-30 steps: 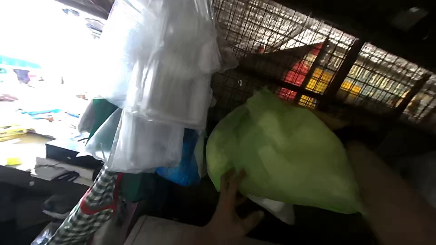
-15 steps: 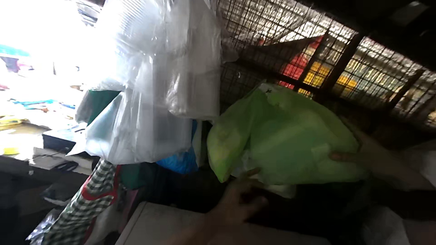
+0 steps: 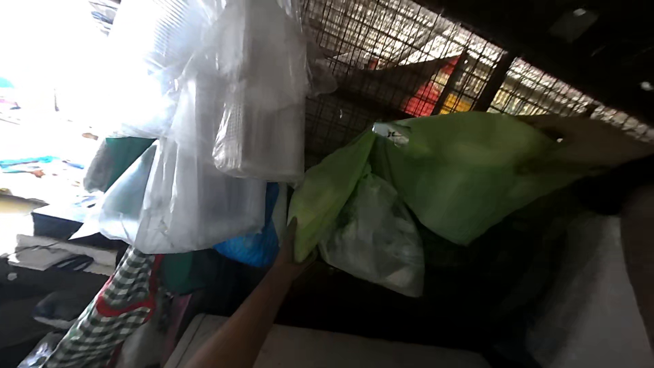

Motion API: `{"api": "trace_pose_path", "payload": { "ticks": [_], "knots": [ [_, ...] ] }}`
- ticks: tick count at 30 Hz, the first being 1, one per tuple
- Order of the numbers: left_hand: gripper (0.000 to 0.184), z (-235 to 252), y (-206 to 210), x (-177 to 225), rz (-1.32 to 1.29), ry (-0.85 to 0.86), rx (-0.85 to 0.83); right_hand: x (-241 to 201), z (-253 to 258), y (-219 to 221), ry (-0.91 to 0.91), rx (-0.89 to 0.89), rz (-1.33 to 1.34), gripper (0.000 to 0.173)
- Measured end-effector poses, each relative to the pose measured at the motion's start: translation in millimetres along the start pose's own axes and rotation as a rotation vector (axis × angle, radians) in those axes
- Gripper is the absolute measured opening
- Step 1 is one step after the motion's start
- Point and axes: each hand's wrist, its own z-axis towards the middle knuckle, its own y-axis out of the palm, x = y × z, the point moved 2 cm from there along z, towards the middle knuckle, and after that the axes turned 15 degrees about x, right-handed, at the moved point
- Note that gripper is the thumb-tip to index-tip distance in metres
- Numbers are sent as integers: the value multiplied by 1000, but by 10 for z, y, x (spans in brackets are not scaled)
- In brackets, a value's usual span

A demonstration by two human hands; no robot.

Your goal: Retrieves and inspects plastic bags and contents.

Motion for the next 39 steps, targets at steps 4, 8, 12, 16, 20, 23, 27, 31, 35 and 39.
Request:
{"api": "trace_pose_path", "payload": {
  "ticks": [4, 8, 12, 16, 20, 23, 27, 31, 35, 39],
  "knots": [
    [35, -185, -74, 59, -80, 0, -17, 265, -79, 575, -124, 58, -229, 101],
    [24, -475, -99, 171, -81, 42, -59, 446, -508, 1186, 36, 96, -201, 84],
    [21, -799, 45, 249, -13, 108, -40, 231, -779, 1326, 81, -73, -111, 112],
    [32, -998, 180, 163, 58, 175, -23, -400, -1057, 1249, 124, -34, -205, 118],
    [93, -1321, 302, -159, 85, 282, 39, -1235, -1499, 1254, 54, 127, 245, 67],
    [117, -1686, 432, -422, 85, 219, 21, -1718, -1661, 1395, 322, -242, 680, 66],
    [108, -1826, 376, -631, 110, 117, -62, -1773, -1637, 1482, 572, -204, 966, 76],
    [62, -1438, 143, -565, 61, 32, -25, -1549, -1658, 1554, 625, -157, 978, 84],
    [71, -1217, 120, -302, 74, -33, -44, -1522, -1695, 1581, 565, -141, 968, 96],
    [71, -1244, 206, -211, 129, -63, -184, -1716, -1671, 1461, 464, -128, 1010, 90]
  ]
}}
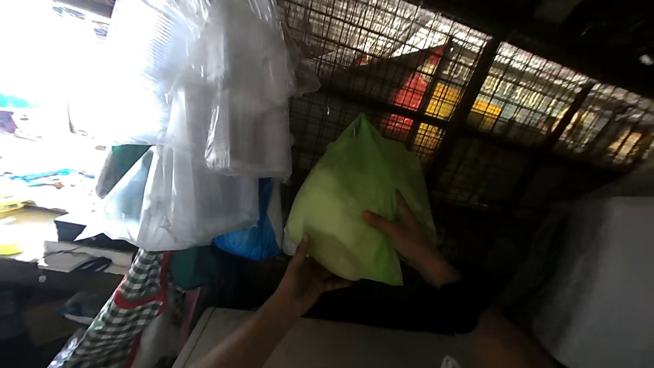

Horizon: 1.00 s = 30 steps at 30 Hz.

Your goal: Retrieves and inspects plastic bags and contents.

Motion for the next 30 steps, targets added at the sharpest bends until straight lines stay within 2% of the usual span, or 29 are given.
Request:
{"api": "trace_pose_path", "payload": {
  "ticks": [3, 5, 10, 13, 15, 17, 19, 20, 22, 23, 24, 25, 26, 27, 28, 30],
  "knots": [
    [53, -74, 263, 174, -90, 106, 9, -179, -6, 54, -23, -31, 30, 79],
    [48, -104, 462, 333, -124, 157, -5, -334, 15, 8, -32, -30, -42, 71],
    [49, -31, 1065, 813, -40, 221, -38, -816, 508, -129, -85, 149, -202, 53],
    [52, 101, 1442, 1160, 50, 309, -115, -1207, 737, -216, -144, 197, -189, 59],
    [50, 131, 1679, 1399, 108, 390, -159, -1467, 829, -309, -252, 265, -212, 56],
    [51, 142, 1859, 1624, 137, 497, -215, -1685, 859, -422, -379, 326, -200, 42],
    [60, 79, 1937, 1760, 144, 612, -300, -1758, 813, -509, -478, 309, 49, 12],
    [69, 20, 1897, 1768, 151, 646, -353, -1725, 788, -565, -505, 247, 229, 8],
    [72, -167, 1663, 1651, 196, 689, -406, -1623, 577, -662, -543, 156, 398, 15],
    [62, -302, 1454, 1503, 223, 685, -354, -1551, 385, -689, -549, 157, 389, 17],
    [39, -450, 1193, 1286, 231, 652, -249, -1428, 167, -699, -538, 160, 354, 18],
    [23, -593, 892, 1029, 242, 592, -156, -1250, -94, -702, -511, 170, 252, 20],
    [19, -770, 597, 750, 243, 523, -63, -1015, -372, -695, -476, 203, 108, 34],
    [24, -958, 304, 466, 241, 456, 20, -765, -627, -633, -417, 237, 10, 50],
    [29, -1134, 24, 197, 248, 385, 99, -527, -861, -514, -381, 245, -32, 56],
    [37, -1444, -500, -309, 273, 263, 215, -12, -1338, -273, -285, 257, -18, 42]
  ]
}}
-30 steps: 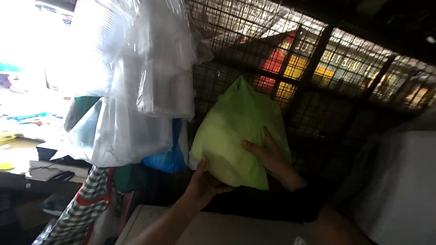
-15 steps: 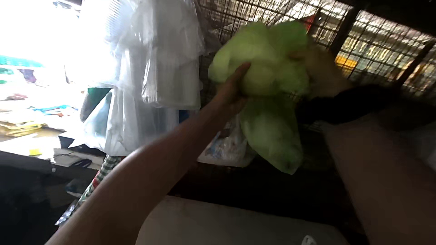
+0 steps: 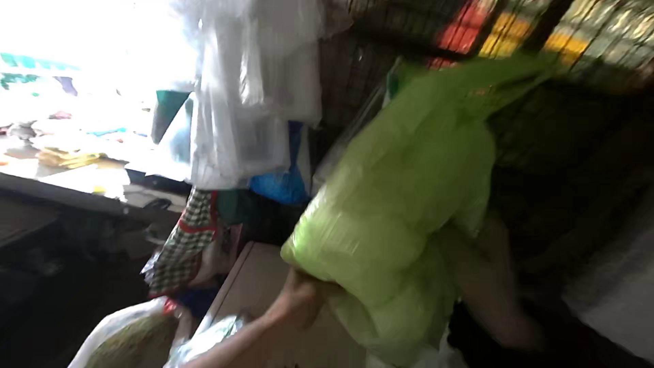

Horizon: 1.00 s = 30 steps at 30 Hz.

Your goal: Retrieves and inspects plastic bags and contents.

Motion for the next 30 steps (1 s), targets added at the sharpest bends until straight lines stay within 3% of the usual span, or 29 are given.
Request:
{"api": "trace_pose_path", "payload": {
  "ticks": [3, 5, 8, 10, 12, 14, 15, 17, 18, 19, 21, 22, 25, 28, 30],
  "knots": [
    [54, -350, -723, -865, 15, 20, -56, 334, -917, -51, 362, 103, 31, 27],
    [75, -529, -1208, -1308, 90, 51, -149, 492, -1417, -121, 471, 164, 49, 25],
    [109, -817, -1738, -1732, 22, -189, -268, 704, -2076, -220, 581, 169, 7, 34],
    [104, -902, -1876, -1836, -7, -396, -261, 797, -2348, -268, 610, 150, -31, 47],
    [91, -896, -1904, -1799, 161, -470, -229, 820, -2605, -347, 562, 96, 12, 62],
    [82, -845, -1836, -1614, 403, -288, -249, 809, -2891, -445, 428, 2, 130, 59],
    [86, -827, -1745, -1492, 486, -125, -281, 812, -3039, -484, 356, -69, 186, 52],
    [101, -818, -1477, -1300, 581, 167, -337, 782, -3243, -492, 253, -201, 174, 53],
    [99, -832, -1345, -1257, 629, 288, -388, 725, -3313, -509, 238, -233, 161, 51],
    [83, -862, -1226, -1236, 684, 405, -429, 644, -3356, -553, 240, -251, 163, 42],
    [25, -977, -1094, -1149, 726, 551, -450, 445, -3385, -727, 314, -245, 240, 28],
    [14, -1041, -1096, -1031, 696, 607, -471, 339, -3352, -835, 385, -237, 310, 22],
    [27, -1138, -1319, -466, 605, 694, -569, 49, -3305, -1224, 606, -115, 448, 21],
    [42, -1109, -1541, -258, 685, 696, -752, -79, -3378, -1421, 431, -185, 418, 26],
    [46, -1181, -1521, -291, 924, 872, -794, -137, -3349, -1462, 314, -260, 401, 14]
  ]
}}
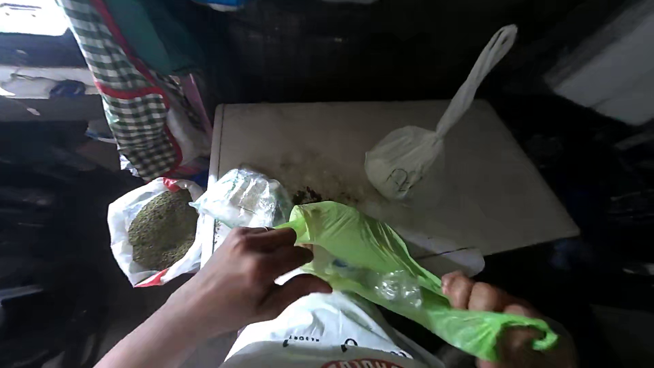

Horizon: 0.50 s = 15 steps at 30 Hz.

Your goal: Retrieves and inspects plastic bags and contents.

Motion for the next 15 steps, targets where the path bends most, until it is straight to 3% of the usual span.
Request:
{"api": "trace_pose_path", "payload": {
  "ticks": [3, 6, 7, 10, 11, 12, 13, 15],
  "knots": [
    [43, 6, 159, 167, 497, 86, -100, -239, 141, -103, -150, -200, -38, 30],
    [20, 32, 307, 219, 720, -24, -127, -473, 197, -14, -201, -239, -334, 39],
    [30, 40, 334, 210, 749, -46, -129, -533, 199, 56, -239, -228, -455, 43],
    [102, 36, 257, 186, 712, -91, -188, -693, 158, 101, -337, -239, -769, 39],
    [111, 40, 186, 176, 653, -101, -217, -724, 136, 72, -357, -221, -831, 38],
    [107, 54, 105, 180, 568, -94, -225, -734, 114, 37, -378, -196, -872, 36],
    [88, 79, 30, 204, 477, -58, -200, -731, 100, 13, -384, -180, -887, 35],
    [34, 160, -7, 326, 322, 17, -75, -705, 99, 5, -398, -165, -886, 32]
  ]
}}
